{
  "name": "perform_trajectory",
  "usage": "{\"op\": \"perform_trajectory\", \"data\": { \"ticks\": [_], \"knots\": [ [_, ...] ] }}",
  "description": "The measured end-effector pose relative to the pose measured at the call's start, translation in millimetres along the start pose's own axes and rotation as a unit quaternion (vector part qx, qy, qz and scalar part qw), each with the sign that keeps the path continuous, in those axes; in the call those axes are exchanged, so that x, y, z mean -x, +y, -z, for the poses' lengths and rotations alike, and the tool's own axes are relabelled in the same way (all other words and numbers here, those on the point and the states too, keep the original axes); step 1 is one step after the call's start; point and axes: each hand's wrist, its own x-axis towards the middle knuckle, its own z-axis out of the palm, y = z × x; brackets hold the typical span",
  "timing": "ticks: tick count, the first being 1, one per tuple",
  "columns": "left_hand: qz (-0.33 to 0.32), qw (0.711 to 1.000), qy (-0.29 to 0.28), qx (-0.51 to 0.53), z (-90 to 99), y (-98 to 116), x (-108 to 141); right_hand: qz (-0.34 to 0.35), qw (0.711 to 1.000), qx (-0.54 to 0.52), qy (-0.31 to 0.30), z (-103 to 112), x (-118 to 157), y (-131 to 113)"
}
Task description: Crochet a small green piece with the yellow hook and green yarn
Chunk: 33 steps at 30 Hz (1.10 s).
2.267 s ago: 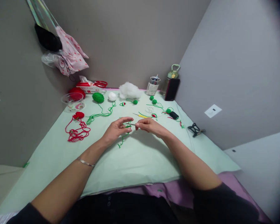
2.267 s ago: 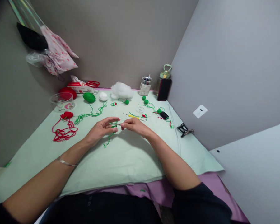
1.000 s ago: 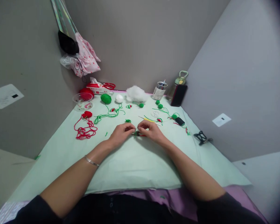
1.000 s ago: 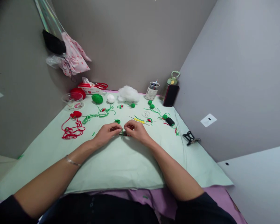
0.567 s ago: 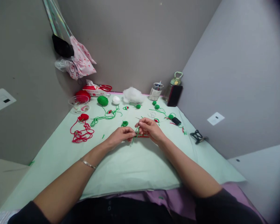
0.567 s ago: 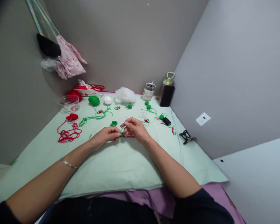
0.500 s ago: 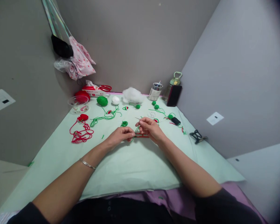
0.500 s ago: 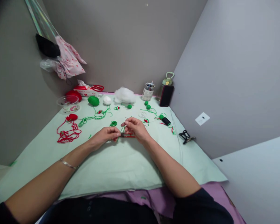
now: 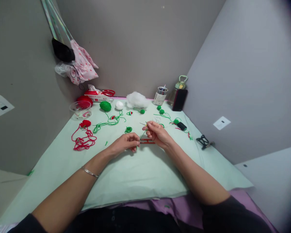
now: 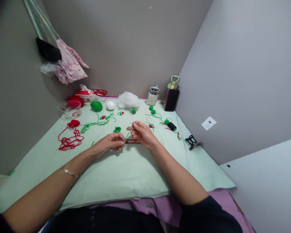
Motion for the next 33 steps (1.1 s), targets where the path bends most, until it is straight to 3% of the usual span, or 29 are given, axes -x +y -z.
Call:
{"op": "perform_trajectory", "data": {
  "ticks": [8,16,19,22,24,28,33],
  "knots": [
    [0.015,1.0,-0.014,-0.007,2.0,1,-1,0.022,1.0,-0.004,0.005,5,0,-8],
    [0.0,1.0,0.015,0.014,10.4,15,3,0.08,0.987,0.099,0.102,16,-9,-2],
    [-0.006,1.0,0.022,0.019,11.9,16,4,0.132,0.958,0.167,0.19,37,-13,-14],
    [-0.01,1.0,0.021,0.02,10.7,14,5,0.185,0.904,0.251,0.293,68,-14,-33],
    [-0.008,1.0,0.019,0.018,9.0,13,5,0.181,0.872,0.321,0.324,87,-14,-42],
    [-0.004,1.0,0.018,0.01,6.6,11,4,0.095,0.836,0.451,0.296,107,-17,-38],
    [0.0,1.0,0.009,-0.002,5.8,9,3,0.046,0.8,0.542,0.253,105,-22,-21]
  ]
}}
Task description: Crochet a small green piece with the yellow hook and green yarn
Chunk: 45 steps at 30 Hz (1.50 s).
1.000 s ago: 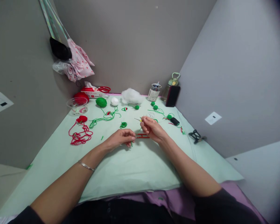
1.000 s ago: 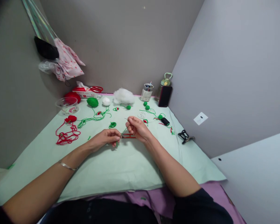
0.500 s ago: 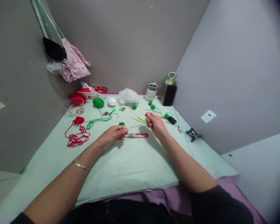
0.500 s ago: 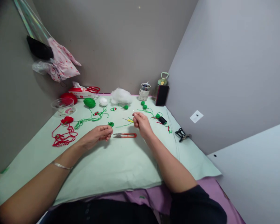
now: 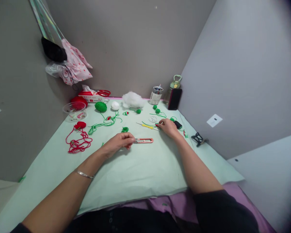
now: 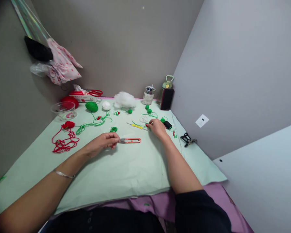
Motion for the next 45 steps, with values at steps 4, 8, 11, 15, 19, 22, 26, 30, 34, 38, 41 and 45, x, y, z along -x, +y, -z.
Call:
{"op": "perform_trajectory", "data": {
  "ticks": [4,8,11,15,19,22,26,30,34,38,41,45],
  "knots": [
    [-0.012,1.0,0.016,-0.005,-1.6,-2,-1,0.064,0.998,0.0,0.015,-1,9,-20],
    [-0.056,0.995,0.078,0.0,-4.9,-4,-3,0.178,0.981,-0.059,-0.046,-10,39,-58],
    [-0.088,0.991,0.105,-0.002,-6.9,-4,-4,0.256,0.952,-0.091,-0.143,-22,71,-82],
    [-0.1,0.992,0.075,0.003,-7.1,0,-3,0.287,0.937,-0.122,-0.156,-29,93,-96],
    [-0.108,0.991,0.074,0.013,-6.4,4,-1,0.277,0.939,-0.151,-0.134,-27,90,-94],
    [-0.124,0.988,0.095,0.014,-6.7,5,0,0.259,0.942,-0.161,-0.14,-26,86,-92],
    [-0.144,0.983,0.117,0.008,-7.0,4,-1,0.255,0.937,-0.164,-0.175,-26,85,-91],
    [-0.148,0.981,0.122,0.002,-7.8,3,-2,0.271,0.934,-0.156,-0.173,-30,86,-90],
    [-0.136,0.984,0.113,0.015,-9.9,4,-1,0.285,0.936,-0.144,-0.147,-37,87,-88],
    [-0.108,0.99,0.093,0.023,-9.3,4,-1,0.296,0.932,-0.14,-0.155,-37,89,-88],
    [-0.092,0.991,0.098,0.028,-6.5,4,-1,0.292,0.928,-0.156,-0.174,-29,87,-89],
    [-0.075,0.992,0.102,0.021,-4.2,3,0,0.271,0.934,-0.18,-0.144,-19,83,-86]
  ]
}}
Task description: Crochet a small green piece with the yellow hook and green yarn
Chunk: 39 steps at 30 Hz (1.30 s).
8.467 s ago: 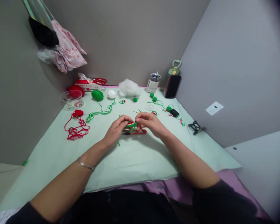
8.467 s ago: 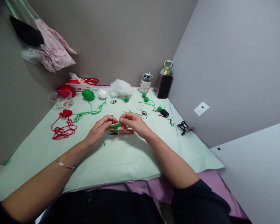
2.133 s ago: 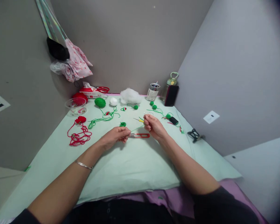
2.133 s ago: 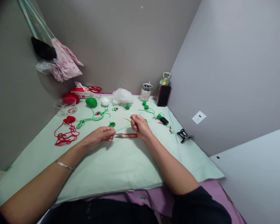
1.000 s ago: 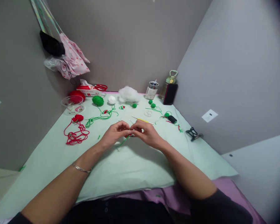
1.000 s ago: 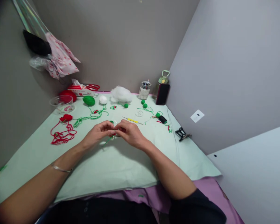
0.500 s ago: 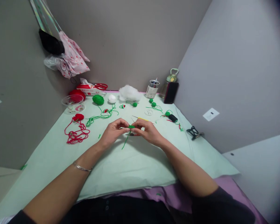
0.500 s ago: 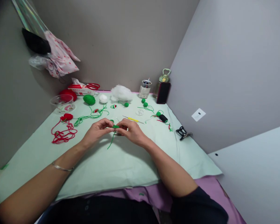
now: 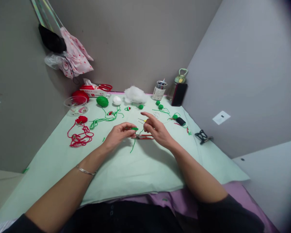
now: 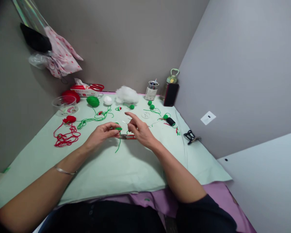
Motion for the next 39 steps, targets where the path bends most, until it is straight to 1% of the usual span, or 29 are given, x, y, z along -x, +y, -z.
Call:
{"op": "perform_trajectory", "data": {
  "ticks": [4,7,11,17,23,29,34,36,39],
  "knots": [
    [0.008,1.0,-0.007,-0.014,-0.7,1,2,0.007,1.0,0.026,0.011,5,-1,4],
    [0.01,1.0,-0.01,-0.02,-1.6,0,1,0.036,0.998,0.038,0.018,5,-3,6],
    [0.007,0.999,-0.011,-0.03,-1.1,-1,0,0.085,0.993,0.08,0.029,3,-4,8],
    [0.006,0.999,-0.019,-0.04,-0.4,-2,0,0.107,0.985,0.133,0.031,4,-4,11],
    [0.006,0.998,-0.037,-0.052,1.6,-3,0,0.11,0.983,0.148,0.013,6,-3,10],
    [0.01,0.996,-0.068,-0.053,3.0,-7,-1,0.087,0.99,0.105,-0.037,8,-3,10],
    [0.012,0.995,-0.089,-0.033,1.8,-7,-1,0.079,0.992,0.065,-0.067,4,-3,13],
    [0.012,0.995,-0.092,-0.024,2.0,-8,-2,0.077,0.993,0.067,-0.058,2,-3,14],
    [0.008,0.996,-0.089,-0.011,2.3,-9,-2,0.085,0.992,0.089,-0.019,-1,-3,15]
  ]
}}
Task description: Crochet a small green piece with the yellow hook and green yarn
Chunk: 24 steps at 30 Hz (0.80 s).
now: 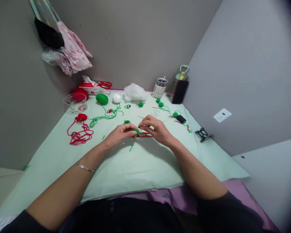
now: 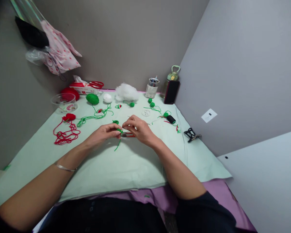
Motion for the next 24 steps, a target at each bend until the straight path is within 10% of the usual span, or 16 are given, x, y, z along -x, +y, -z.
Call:
{"op": "perform_trajectory", "data": {
  "ticks": [15,24],
  "knots": [
    [0.008,0.998,0.043,0.041,-4.4,-5,-2,0.091,0.983,0.159,-0.001,-25,8,-12],
    [0.002,0.995,0.086,0.042,-4.6,-8,-4,0.015,1.0,0.023,-0.005,-38,7,-24]
  ]
}}
